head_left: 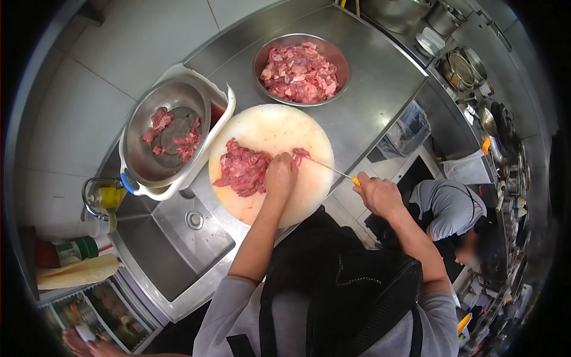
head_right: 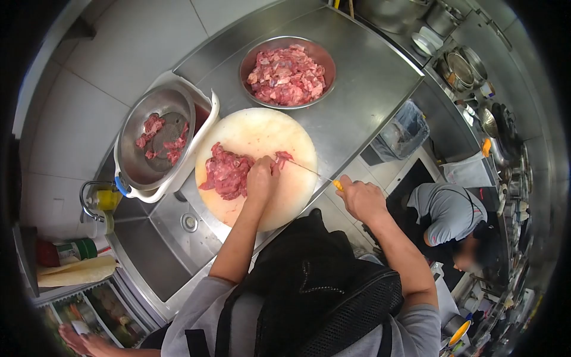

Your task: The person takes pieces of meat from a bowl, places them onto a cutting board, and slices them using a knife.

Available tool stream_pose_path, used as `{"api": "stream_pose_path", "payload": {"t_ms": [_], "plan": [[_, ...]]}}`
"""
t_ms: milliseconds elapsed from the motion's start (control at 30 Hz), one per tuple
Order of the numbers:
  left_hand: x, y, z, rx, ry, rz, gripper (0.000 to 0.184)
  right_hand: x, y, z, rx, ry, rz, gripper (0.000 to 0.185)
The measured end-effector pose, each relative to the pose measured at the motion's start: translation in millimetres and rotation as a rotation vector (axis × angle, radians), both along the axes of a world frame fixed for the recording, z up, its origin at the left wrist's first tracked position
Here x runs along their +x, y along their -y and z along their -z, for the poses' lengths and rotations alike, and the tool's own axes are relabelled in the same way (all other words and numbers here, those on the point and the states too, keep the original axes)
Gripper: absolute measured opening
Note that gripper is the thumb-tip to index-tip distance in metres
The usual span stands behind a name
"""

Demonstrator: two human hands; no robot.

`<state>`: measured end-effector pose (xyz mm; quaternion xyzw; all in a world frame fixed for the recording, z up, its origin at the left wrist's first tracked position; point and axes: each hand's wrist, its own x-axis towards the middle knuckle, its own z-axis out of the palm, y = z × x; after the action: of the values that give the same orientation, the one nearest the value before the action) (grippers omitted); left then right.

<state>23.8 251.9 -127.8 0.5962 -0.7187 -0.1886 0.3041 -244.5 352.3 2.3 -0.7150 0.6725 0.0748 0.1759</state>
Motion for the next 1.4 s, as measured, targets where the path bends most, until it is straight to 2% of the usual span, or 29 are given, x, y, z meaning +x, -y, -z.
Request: {"api": "stream_pose_path", "payload": {"t_ms": [267, 367, 667, 800, 900, 1100, 1200, 1400], "plan": [[1, 1, 1, 0.018, -0.023, -0.020, 0.008, 6, 1, -1, 0.076, 0.024, 0.052, 0.035], [1, 1, 3, 0.035, -0.020, -0.001, 0.008, 9, 5, 10, 0.014, 0.055, 0.009, 0.035], [1, 1, 6, 0.023, -0.021, -0.020, 0.010, 10, -2, -11, 0.041, -0.005, -0.015, 0.034], [3, 2, 5, 0.025, -0.036, -0.007, 0.010, 17, 0, -1, 0.085, -0.010, 0.028, 0.034], [3, 2, 3, 0.032, -0.029, 0.003, 0.010, 19, 6, 13, -0.017, 0.027, -0.021, 0.034], [7, 0, 5, 0.009, -0.026, -0.013, 0.010, -3, 0, 3, 0.084, -0.085, 0.005, 0.033], [6, 1, 3, 0.010, -0.020, 0.002, 0.009, 0, 10, 13, -0.003, -0.008, -0.022, 0.033], [10, 0, 4, 0.032, -0.034, -0.005, 0.009, -3, 4, -1, 0.099, -0.081, 0.003, 0.034]]}}
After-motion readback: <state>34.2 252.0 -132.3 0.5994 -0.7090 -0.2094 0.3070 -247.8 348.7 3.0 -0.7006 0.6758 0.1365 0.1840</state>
